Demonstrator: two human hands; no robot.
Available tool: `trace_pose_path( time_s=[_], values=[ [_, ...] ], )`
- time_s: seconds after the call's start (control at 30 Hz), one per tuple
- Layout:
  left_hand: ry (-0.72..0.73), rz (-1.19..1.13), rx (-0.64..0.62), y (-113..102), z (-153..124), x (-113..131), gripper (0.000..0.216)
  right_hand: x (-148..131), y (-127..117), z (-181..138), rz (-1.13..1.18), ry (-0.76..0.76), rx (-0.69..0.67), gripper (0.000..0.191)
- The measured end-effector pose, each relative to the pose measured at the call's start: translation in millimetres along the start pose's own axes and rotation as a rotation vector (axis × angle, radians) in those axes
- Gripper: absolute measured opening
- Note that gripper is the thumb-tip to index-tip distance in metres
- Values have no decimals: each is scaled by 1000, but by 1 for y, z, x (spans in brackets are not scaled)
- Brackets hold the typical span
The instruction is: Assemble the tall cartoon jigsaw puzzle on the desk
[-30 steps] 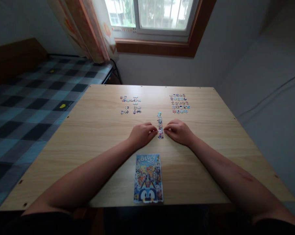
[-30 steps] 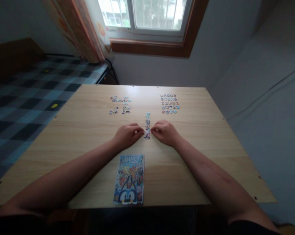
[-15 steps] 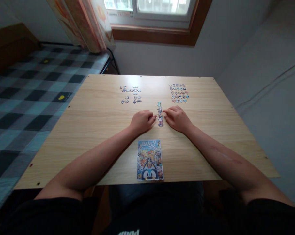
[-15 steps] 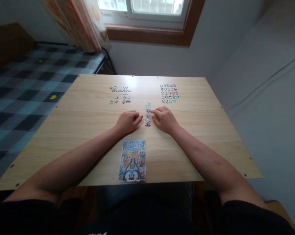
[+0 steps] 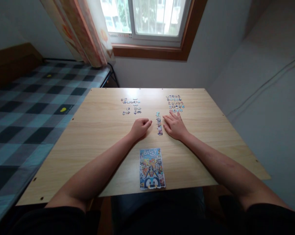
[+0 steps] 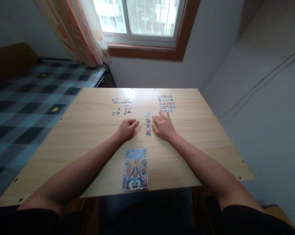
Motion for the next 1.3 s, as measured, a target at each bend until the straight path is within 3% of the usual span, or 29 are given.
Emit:
trace_pose_path(
  time_s=[0.5,0.87,1.3],
  values=[
    [-46,38,-51,4,-6,-7,44,-2,25,8,-86,27,-217,59],
    [-223,262,-71,10,1,-11,39,8,25,39,-100,121,-167,58],
    [-150,244,-20,8,-4,-8,39,7,34,40,-79,90,-217,61]
  ],
)
Point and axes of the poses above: each hand's wrist, its own z-axis towards the middle knuckle, its own y-axis out of the palm, x = y × z, the point moved 9 cm from there along z, towards the middle knuckle, and after that the axes turned 6 degrees about -x, right-handed, at the moved point
